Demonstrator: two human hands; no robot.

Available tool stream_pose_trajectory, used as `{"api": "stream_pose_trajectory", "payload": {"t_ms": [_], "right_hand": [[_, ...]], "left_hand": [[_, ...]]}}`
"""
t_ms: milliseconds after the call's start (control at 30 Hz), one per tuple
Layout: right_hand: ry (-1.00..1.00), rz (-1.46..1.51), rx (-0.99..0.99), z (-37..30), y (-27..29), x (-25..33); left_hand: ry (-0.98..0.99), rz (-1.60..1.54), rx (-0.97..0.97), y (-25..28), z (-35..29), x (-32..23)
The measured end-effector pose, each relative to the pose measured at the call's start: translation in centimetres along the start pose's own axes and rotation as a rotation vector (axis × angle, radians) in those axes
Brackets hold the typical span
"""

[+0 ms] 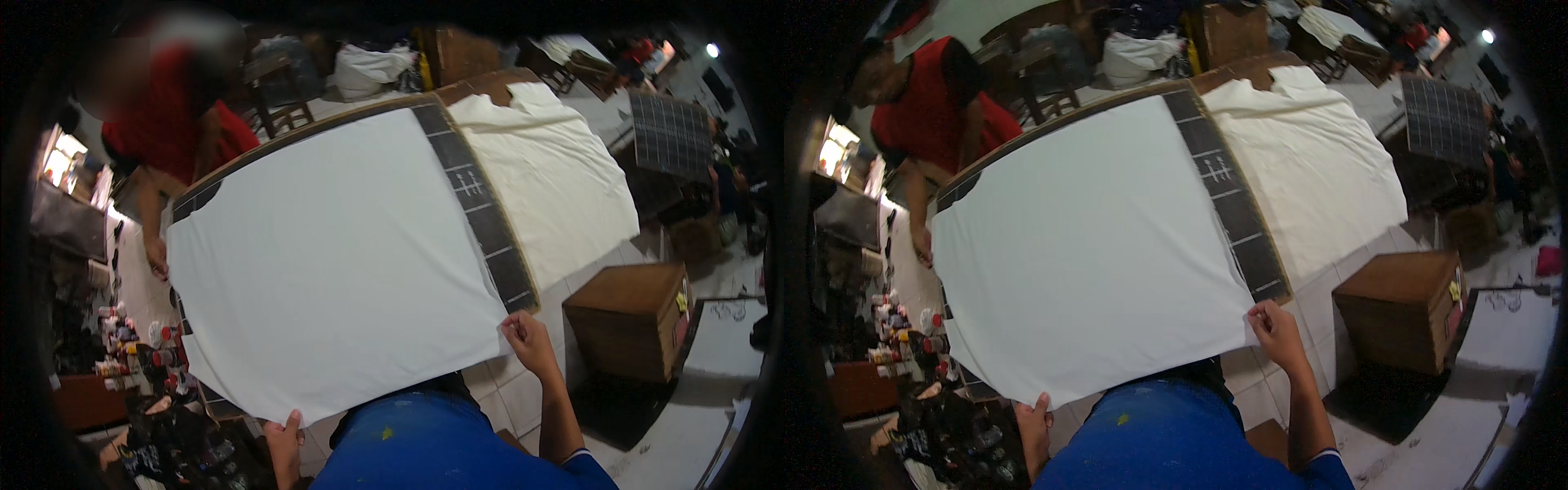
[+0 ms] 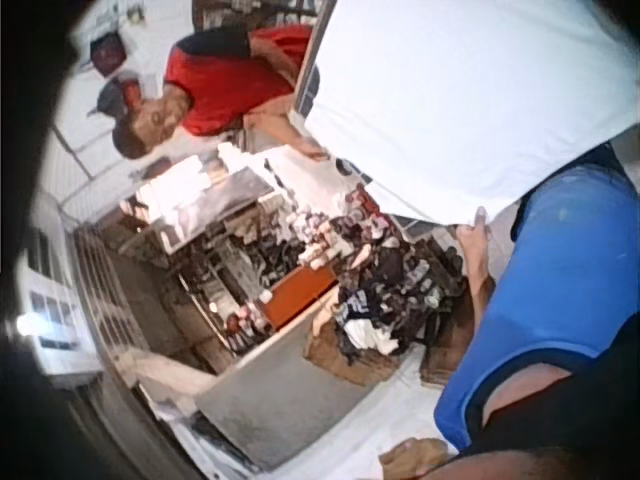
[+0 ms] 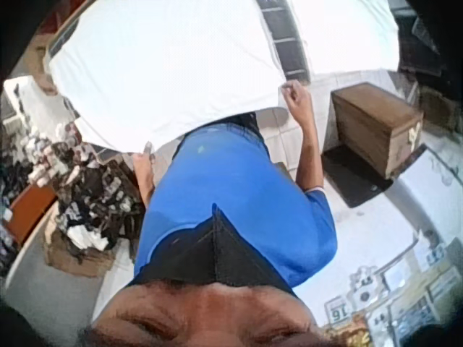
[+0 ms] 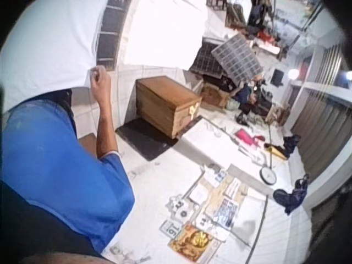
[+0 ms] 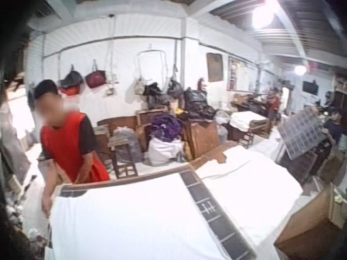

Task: The person repeatedly places white fabric onto a rectangular screen printing frame, smooths it with both hands, then lifts the frame to remove the fabric and resets it. This cycle repeats multiple times. A coworker in a red shirt is visible nearby handling cardboard pieces.

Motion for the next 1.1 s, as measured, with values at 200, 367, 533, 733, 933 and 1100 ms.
{"api": "stream_pose_trajectory", "payload": {"t_ms": [200,367,533,733,933,1100], "right_hand": [[-0.017,0.023,-0.108,-0.6,-0.9,-1.6],[-0.232,0.170,-0.060,-0.5,-0.2,-2.3],[-0.012,-0.011,-0.125,1.8,0.4,-0.1],[0.000,-0.223,-0.089,6.0,-0.7,1.1],[0.030,-0.250,-0.102,7.4,-0.8,0.3],[0.010,-0.257,-0.086,8.2,0.1,1.1]], "left_hand": [[0.010,0.106,0.094,1.2,0.4,0.2],[-0.026,0.211,0.150,1.4,0.7,0.5],[-0.021,0.245,0.184,1.2,1.0,0.9],[-0.048,0.236,0.184,1.0,1.4,1.4],[0.002,0.260,0.162,1.7,1.4,2.3],[0.036,0.702,0.178,2.0,0.3,0.6]]}}
Point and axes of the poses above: each hand's wrist, its own z-axis towards the middle knuckle, its own y-axis out of the back of the hand, x = y × z, the point moved 3 cm from there along z, towards the middle knuckle, and after that the axes turned 1 degree about -x, right-handed, at the moved point
